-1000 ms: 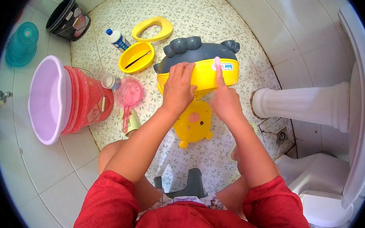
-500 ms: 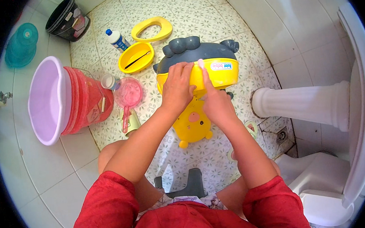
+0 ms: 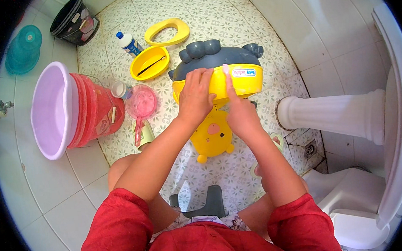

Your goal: The person scrubs a yellow and grey baby training chair with a toothbrush and rinses a pink scoop in a basin of water.

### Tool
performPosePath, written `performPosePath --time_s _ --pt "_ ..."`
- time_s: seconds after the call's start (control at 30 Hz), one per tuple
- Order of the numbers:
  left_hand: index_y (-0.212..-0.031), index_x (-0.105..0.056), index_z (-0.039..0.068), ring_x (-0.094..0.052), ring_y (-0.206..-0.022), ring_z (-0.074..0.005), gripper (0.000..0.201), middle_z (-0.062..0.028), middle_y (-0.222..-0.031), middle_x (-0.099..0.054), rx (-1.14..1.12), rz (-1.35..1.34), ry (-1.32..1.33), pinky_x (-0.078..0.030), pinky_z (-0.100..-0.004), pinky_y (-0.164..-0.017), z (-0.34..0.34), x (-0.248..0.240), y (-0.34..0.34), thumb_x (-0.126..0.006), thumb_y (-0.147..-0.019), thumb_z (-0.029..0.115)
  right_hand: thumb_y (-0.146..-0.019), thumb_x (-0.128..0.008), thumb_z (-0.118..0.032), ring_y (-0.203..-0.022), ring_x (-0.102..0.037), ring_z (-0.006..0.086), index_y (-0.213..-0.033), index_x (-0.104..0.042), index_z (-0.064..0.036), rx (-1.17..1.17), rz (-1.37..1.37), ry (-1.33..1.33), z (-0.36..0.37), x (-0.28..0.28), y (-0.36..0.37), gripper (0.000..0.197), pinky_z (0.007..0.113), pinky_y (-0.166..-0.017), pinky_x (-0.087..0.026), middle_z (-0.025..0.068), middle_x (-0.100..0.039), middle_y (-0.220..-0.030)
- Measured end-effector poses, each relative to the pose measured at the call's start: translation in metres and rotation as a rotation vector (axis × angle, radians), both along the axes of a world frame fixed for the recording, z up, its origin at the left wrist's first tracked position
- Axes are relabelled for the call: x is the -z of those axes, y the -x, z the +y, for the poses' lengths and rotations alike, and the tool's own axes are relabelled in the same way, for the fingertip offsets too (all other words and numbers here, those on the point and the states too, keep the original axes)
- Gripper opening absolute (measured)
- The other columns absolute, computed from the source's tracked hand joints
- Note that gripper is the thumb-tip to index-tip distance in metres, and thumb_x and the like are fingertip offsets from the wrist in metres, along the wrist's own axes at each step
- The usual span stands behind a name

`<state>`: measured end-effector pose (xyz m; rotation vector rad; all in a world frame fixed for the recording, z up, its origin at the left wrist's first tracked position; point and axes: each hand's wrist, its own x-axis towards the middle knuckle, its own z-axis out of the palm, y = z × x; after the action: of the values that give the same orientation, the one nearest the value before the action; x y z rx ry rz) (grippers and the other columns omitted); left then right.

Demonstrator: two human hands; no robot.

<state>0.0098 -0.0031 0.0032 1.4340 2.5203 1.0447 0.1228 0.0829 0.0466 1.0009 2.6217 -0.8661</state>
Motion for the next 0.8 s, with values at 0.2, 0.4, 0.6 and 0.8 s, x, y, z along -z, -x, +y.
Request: performPosePath --time_s 0.2,0.4,0.6,0.8 --pt "-0.122 -0.052 0.005 -0.050 -0.110 -0.0323 0.065 -0.0127 -0.117 -0.053 0.008 -0.011 -0.013 -0.044 -0.0382 -0.095 0.001 0.001 0.000 -0.077 -0.062 0.001 -0.079 -0.048 0.005 -0.091 -0.063 0.0421 -0.152 0.002 -0.0243 -0.079 -0.010 0.038 -0.005 0.004 0.002 0.093 0.048 -0.079 -0.049 0.0290 -0.063 -0.099" --pt "-0.122 -0.052 0.005 -0.050 -0.110 -0.0321 0.065 -0.0127 -0.118 -0.053 0.010 -0.008 -0.010 -0.044 -0.0382 -0.095 0.000 0.001 0.000 -0.077 -0.062 0.001 -0.073 -0.063 0.001 -0.089 -0.064 0.0415 -0.152 0.004 -0.0138 0.083 -0.085 0.047 0.009 -0.008 0.003 0.105 0.047 -0.077 -0.051 0.0274 -0.063 -0.101" --pt "-0.122 -0.052 0.005 -0.050 -0.111 -0.0321 0.065 -0.0128 -0.119 -0.053 0.008 0.002 -0.015 -0.044 -0.0382 -0.095 0.000 0.003 -0.001 -0.077 -0.062 0.001 -0.078 -0.060 -0.001 -0.091 -0.063 0.0433 -0.151 0.011 -0.0164 0.117 -0.115 0.018 0.013 0.003 0.002 0.103 0.046 -0.080 -0.051 0.0281 -0.063 -0.105" --pt "-0.122 -0.052 0.005 -0.050 -0.111 -0.0325 0.064 -0.0130 -0.119 -0.052 0.012 0.003 -0.020 -0.043 -0.0384 -0.096 0.001 0.002 0.000 -0.077 -0.062 0.002 -0.065 -0.070 0.003 -0.093 -0.063 0.0435 -0.152 0.005 -0.0233 -0.001 0.009 -0.020 -0.002 0.005 -0.001 0.118 0.046 -0.081 -0.051 0.0270 -0.062 -0.110"
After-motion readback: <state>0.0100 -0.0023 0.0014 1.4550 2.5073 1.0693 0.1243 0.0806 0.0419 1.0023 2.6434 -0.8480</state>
